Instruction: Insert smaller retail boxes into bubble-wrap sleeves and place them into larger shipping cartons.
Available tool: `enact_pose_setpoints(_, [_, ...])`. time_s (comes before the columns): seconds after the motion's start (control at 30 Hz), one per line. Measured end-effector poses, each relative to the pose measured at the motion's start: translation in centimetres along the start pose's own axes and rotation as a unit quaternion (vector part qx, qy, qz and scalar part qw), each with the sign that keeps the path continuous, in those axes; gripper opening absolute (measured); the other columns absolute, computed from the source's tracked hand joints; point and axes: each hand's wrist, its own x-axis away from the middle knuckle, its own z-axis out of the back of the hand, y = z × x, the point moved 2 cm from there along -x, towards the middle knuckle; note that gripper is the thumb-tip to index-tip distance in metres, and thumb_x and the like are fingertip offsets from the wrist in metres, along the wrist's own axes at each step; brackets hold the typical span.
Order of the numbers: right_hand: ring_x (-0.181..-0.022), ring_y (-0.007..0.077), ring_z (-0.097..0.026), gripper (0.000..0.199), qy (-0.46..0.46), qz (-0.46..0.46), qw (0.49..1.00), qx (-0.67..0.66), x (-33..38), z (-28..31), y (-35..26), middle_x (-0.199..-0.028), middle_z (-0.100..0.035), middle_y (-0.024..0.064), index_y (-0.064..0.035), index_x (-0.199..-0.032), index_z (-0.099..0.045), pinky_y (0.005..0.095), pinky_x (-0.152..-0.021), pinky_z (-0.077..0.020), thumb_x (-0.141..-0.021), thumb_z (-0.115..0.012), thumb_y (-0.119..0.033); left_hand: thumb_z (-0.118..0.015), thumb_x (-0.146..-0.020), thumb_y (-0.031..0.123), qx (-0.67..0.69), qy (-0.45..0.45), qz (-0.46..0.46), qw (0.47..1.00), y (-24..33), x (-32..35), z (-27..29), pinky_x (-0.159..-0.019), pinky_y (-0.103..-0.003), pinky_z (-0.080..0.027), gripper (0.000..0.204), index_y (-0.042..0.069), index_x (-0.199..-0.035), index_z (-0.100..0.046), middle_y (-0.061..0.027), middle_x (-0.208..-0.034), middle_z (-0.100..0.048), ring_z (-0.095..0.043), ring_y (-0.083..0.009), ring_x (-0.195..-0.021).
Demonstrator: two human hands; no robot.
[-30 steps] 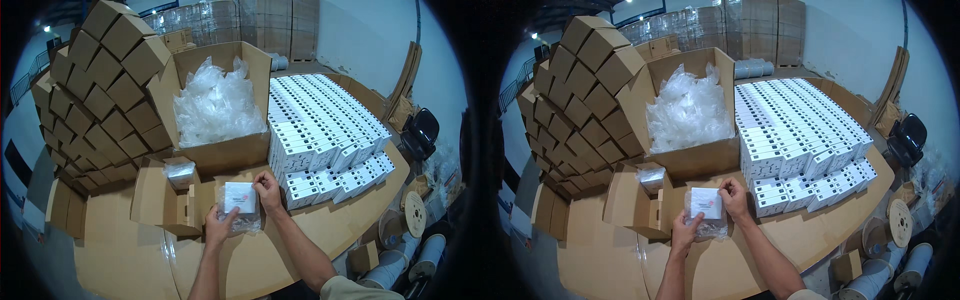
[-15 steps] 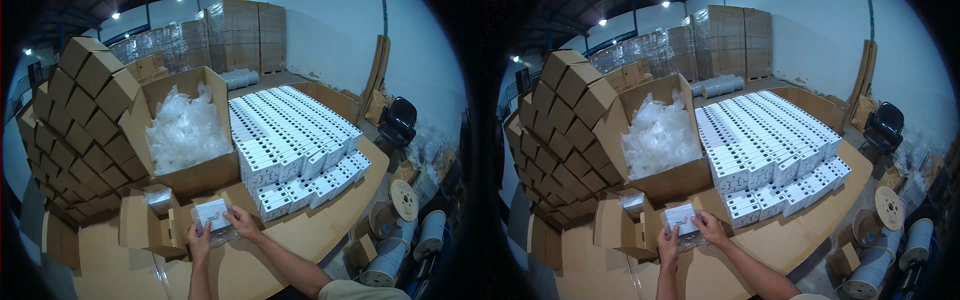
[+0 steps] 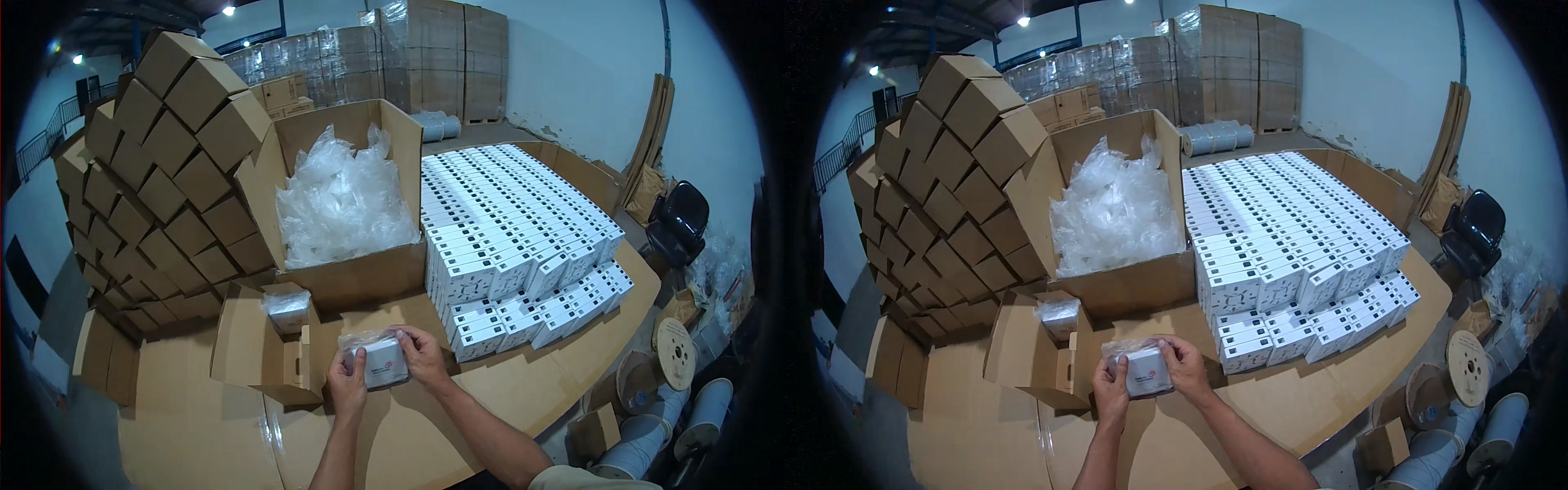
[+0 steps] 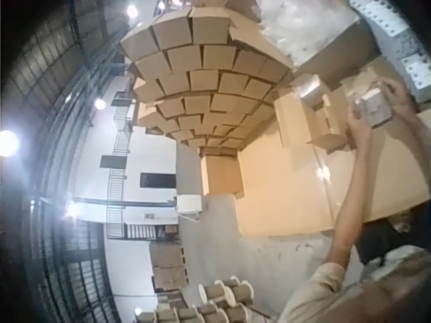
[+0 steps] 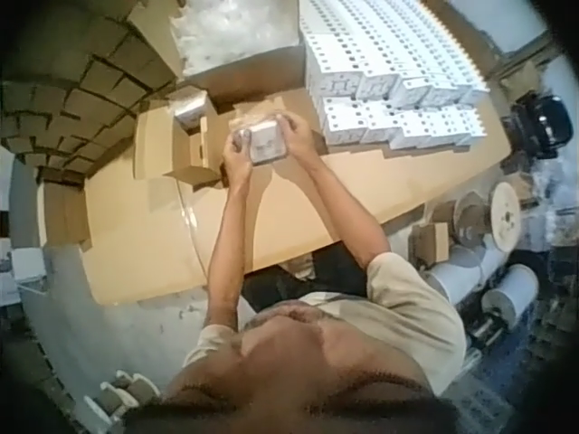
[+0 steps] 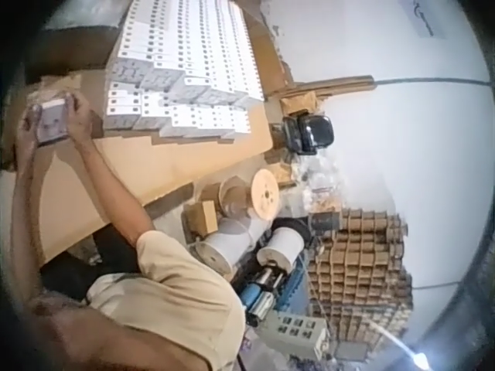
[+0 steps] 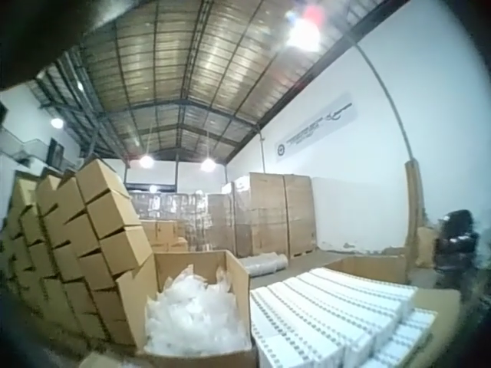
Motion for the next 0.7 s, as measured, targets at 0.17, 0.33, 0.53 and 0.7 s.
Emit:
enact_pose_setpoints(0.17, [-0.095, 0.0111, -0.063, 0.029, -0.001, -0.002, 1.0, -0.011, 0.0, -0.5, -1.3, -0.103, -0.071, 0.0058, 0.0029, -0.117, -0.068, 0.0267, -0.088, -0.0507, -0.106, -0.053, -0.019, -0.058, -0.104, 0.024, 0.051, 0.007, -0.019, 0.999, -0.4, -0.5, 0.9, -0.085, -0.026, -0.048, 0.027, 0.0, -0.108, -0.07, -0.0018, -0.101, -0.068, -0.059, -0.0081, -0.093])
enact_pose_setpoints(0.33, [-0.102, 0.0126, -0.063, 0.03, -0.015, 0.045, 0.999, -0.022, -0.7, -0.7, -1.5, -0.108, -0.072, 0.0077, 0.0024, -0.117, -0.069, 0.0274, -0.092, -0.0496, -0.106, -0.051, -0.019, -0.06, -0.103, 0.025, 0.129, -0.022, -0.009, 0.991, -0.6, -1.6, 1.6, -0.093, -0.028, -0.05, 0.03, 0.001, -0.121, -0.065, -0.0031, -0.11, -0.067, -0.061, -0.0119, -0.101])
enact_pose_setpoints(0.53, [-0.108, 0.0137, -0.062, 0.028, -0.07, 0.016, 0.995, -0.063, -0.3, -0.2, -3.3, -0.121, -0.068, 0.0114, 0.001, -0.126, -0.063, 0.0295, -0.096, -0.0494, -0.1, -0.06, -0.009, -0.075, -0.092, 0.011, 0.018, -0.039, -0.036, 0.998, 2.6, -0.3, 0.4, -0.089, -0.027, -0.05, 0.033, 0.001, -0.122, -0.064, -0.0033, -0.107, -0.068, -0.061, -0.0113, -0.1])
enact_pose_setpoints(0.7, [-0.106, 0.0127, -0.062, 0.034, -0.124, -0.057, 0.991, 0.012, 0.2, 1.0, -2.5, -0.12, -0.068, 0.0083, -0.0002, -0.128, -0.062, 0.0283, -0.094, -0.0508, -0.094, -0.065, -0.001, -0.077, -0.089, 0.006, 0.019, -0.077, -0.017, 0.997, 1.1, -0.7, 1.2, -0.084, -0.026, -0.051, 0.029, 0.002, -0.115, -0.066, -0.0053, -0.107, -0.069, -0.063, -0.0118, -0.096])
